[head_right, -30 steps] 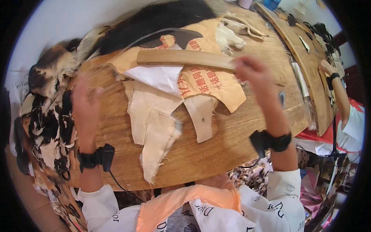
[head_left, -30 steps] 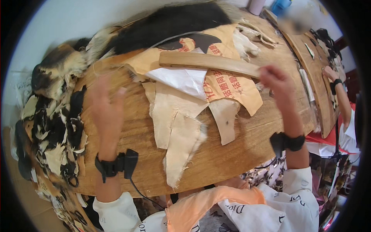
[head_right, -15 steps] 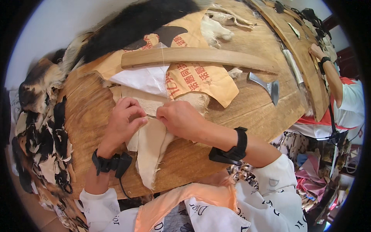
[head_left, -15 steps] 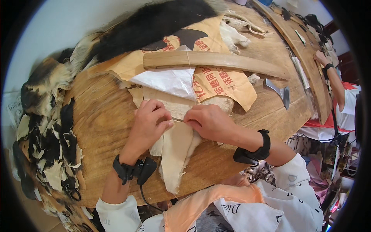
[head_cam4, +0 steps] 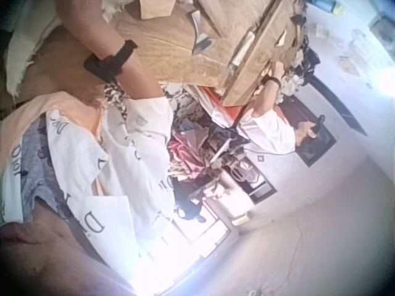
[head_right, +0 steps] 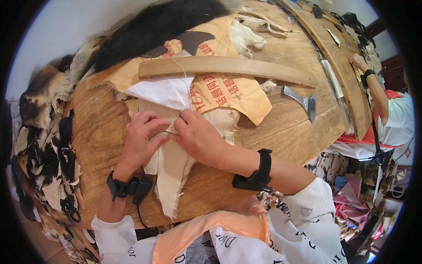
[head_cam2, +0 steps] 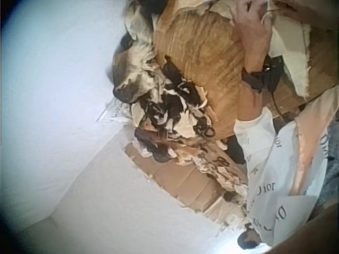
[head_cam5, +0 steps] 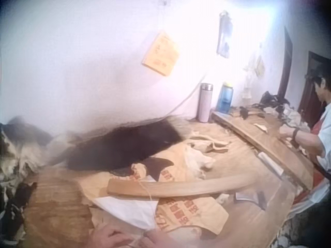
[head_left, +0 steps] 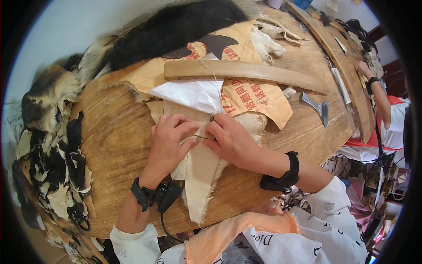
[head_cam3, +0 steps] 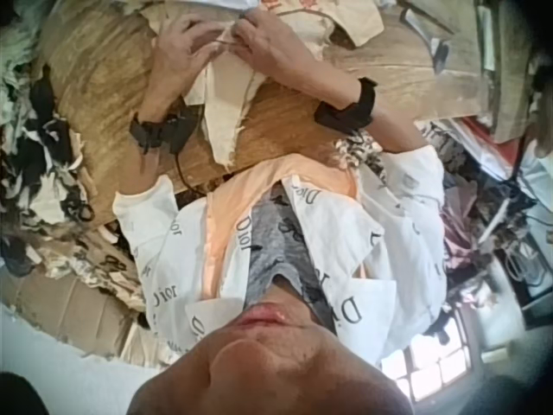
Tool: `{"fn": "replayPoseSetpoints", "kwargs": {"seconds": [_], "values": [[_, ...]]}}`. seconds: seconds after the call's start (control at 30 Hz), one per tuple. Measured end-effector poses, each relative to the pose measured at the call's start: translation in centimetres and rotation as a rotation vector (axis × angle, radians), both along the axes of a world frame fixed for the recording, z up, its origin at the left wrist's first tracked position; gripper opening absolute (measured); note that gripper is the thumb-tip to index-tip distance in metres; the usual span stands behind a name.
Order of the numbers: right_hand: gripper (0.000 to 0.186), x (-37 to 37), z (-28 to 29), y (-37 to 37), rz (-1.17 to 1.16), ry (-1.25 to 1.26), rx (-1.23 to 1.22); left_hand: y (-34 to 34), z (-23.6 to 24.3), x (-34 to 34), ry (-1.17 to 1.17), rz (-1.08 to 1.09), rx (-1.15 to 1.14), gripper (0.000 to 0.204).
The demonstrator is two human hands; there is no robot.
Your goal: Sewing pieces of fur together and cutting patterns out of animal pelts in a workshop.
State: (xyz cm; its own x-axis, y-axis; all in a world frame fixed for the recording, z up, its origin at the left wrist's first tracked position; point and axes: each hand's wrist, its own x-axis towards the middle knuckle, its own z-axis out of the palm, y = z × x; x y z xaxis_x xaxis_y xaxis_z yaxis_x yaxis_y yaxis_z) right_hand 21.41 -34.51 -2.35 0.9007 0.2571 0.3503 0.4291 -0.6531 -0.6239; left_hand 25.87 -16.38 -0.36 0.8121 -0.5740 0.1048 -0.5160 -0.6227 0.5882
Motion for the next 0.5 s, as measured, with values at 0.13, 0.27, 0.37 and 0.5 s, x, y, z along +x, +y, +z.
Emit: {"fn": "replayPoseSetpoints", "kwargs": {"seconds": [0.13,0.27,0.37,0.5], "values": [[0.026,-0.25,-0.30,0.03,0.013,0.046,-0.031,0.09,0.15,0.06,0.027,0.009,0.023,0.029],[0.029,-0.20,-0.10,0.21,0.000,0.050,-0.041,-0.06,0.25,0.12,0.073,0.035,0.046,0.023],[0.028,-0.27,-0.07,0.34,-0.024,0.051,-0.053,-0.10,0.14,-0.04,0.063,0.042,0.060,0.018],[0.013,-0.33,-0.30,0.21,0.047,-0.099,-0.406,-0.30,-0.42,-0.35,-0.107,0.025,0.049,0.014]]}}
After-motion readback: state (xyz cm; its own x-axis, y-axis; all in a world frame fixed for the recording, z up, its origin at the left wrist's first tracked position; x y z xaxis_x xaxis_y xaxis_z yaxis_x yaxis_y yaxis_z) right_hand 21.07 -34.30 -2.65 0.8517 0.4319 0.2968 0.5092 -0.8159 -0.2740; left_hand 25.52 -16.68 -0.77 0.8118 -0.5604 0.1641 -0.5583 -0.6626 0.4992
